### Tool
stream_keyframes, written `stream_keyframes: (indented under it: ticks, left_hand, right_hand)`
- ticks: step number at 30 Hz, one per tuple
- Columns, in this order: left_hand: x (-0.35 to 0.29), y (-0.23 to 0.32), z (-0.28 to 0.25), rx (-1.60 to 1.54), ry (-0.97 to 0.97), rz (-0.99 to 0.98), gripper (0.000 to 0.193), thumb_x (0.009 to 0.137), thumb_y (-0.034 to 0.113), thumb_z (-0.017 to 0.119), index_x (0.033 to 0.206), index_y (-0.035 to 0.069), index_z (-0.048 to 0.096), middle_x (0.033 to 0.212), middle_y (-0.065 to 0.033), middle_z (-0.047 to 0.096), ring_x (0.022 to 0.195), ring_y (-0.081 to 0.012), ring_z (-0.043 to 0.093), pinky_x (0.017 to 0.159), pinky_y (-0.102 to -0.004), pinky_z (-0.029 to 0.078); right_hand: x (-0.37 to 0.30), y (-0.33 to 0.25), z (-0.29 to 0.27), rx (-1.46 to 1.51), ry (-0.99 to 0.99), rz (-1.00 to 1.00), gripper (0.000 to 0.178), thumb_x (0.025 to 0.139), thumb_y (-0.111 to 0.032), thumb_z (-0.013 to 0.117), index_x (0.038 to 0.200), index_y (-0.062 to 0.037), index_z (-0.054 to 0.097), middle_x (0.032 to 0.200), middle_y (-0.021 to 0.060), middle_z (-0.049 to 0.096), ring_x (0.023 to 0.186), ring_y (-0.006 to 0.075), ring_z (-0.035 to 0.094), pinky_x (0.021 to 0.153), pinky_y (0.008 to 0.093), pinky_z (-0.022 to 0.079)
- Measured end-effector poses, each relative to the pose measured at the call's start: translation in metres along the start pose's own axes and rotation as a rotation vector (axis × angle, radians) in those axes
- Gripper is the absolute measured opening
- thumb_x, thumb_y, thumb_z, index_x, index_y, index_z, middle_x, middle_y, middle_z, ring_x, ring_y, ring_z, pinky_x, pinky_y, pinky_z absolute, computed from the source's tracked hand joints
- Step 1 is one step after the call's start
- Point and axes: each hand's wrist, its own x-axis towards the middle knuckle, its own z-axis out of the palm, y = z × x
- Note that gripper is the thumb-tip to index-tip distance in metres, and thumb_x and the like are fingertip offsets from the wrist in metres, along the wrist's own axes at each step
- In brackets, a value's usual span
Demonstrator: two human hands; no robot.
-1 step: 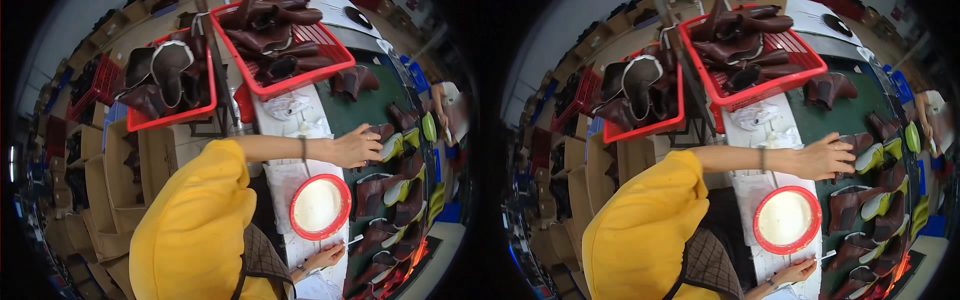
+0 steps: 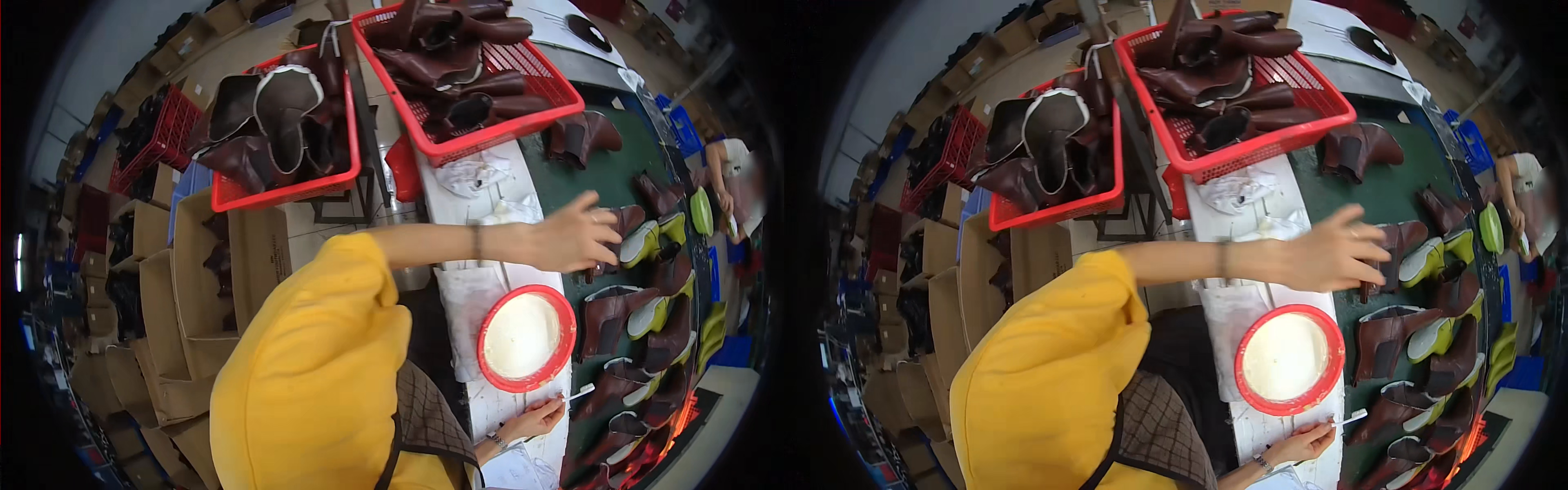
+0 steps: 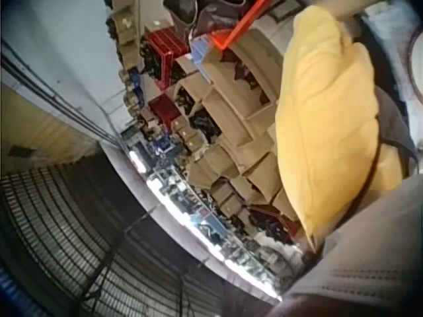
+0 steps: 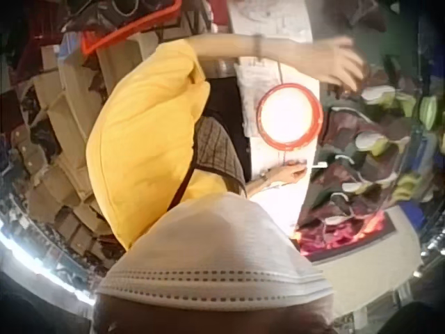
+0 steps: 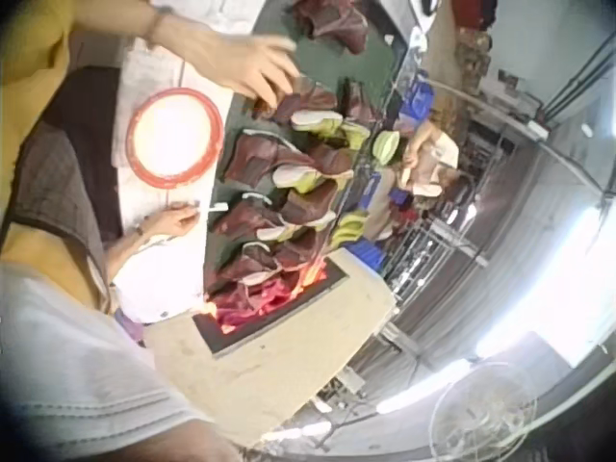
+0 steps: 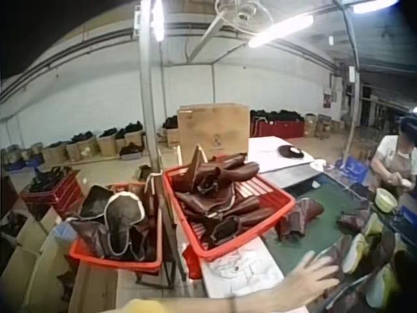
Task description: Applying adhesive to the edges of boot upper components using a brush and a bowl of glue.
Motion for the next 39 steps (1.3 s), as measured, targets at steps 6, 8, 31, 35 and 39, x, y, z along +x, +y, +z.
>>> stream_keyframes:
  ticks: [6, 8, 31, 35, 39]
  left_hand:
    - [-0.115, 0.009, -0.278, 0.773, 0.511, -0.543, 0.037, 0.08, 0.012, 0.076, 0.117, 0.004, 0.073, 0.119, -0.0125, 0.071, 0.115, -0.0307, 0.064, 0.098, -0.0422, 0.051]
    - [-0.193, -0.004, -0.344, 1.126, 0.541, -0.788, 0.059, 0.079, 0.016, 0.075, 0.133, 0.001, 0.058, 0.121, -0.0228, 0.065, 0.111, -0.039, 0.062, 0.098, -0.0477, 0.049]
    - [-0.075, 0.094, -0.224, -0.766, -0.076, -1.085, 0.037, 0.085, 0.008, 0.082, 0.115, -0.009, 0.068, 0.107, -0.0093, 0.074, 0.093, -0.0137, 0.068, 0.084, -0.0293, 0.056]
    - [-0.045, 0.095, -0.186, -0.969, -0.382, -1.025, 0.036, 0.087, 0.008, 0.079, 0.118, -0.007, 0.068, 0.103, -0.0068, 0.074, 0.089, -0.0118, 0.068, 0.081, -0.0277, 0.056]
    - [-0.017, 0.103, -0.167, -0.963, -0.844, -1.033, 0.036, 0.085, 0.01, 0.08, 0.115, -0.006, 0.07, 0.098, -0.0056, 0.074, 0.085, -0.01, 0.067, 0.077, -0.0261, 0.055]
  right_hand:
    - [0.0, 0.004, 0.001, 0.051, -0.039, -0.035, 0.026, 0.106, -0.026, 0.06, 0.11, -0.0013, 0.067, 0.07, -0.0054, 0.048, 0.051, 0.0019, 0.031, 0.042, 0.0199, 0.022]
    - [-0.004, 0.001, -0.002, 0.04, -0.054, -0.041, 0.025, 0.106, -0.027, 0.06, 0.107, -0.0027, 0.066, 0.065, -0.0062, 0.044, 0.05, 0.0016, 0.031, 0.042, 0.0204, 0.021]
    - [-0.02, -0.126, -0.014, -0.908, -0.337, -0.782, 0.01, 0.088, -0.022, 0.076, 0.092, -0.0126, 0.077, 0.087, 0.002, 0.069, 0.077, 0.0201, 0.069, 0.062, 0.0323, 0.051]
    - [-0.017, -0.153, -0.024, -0.345, -0.398, -0.483, 0.012, 0.085, -0.015, 0.079, 0.096, -0.0102, 0.079, 0.088, 0.0039, 0.067, 0.078, 0.0174, 0.065, 0.066, 0.0276, 0.05]
    - [-0.008, -0.178, -0.017, -0.038, -0.522, -0.681, 0.019, 0.081, -0.006, 0.082, 0.1, -0.0072, 0.08, 0.089, 0.0061, 0.065, 0.081, 0.0152, 0.061, 0.07, 0.0248, 0.048]
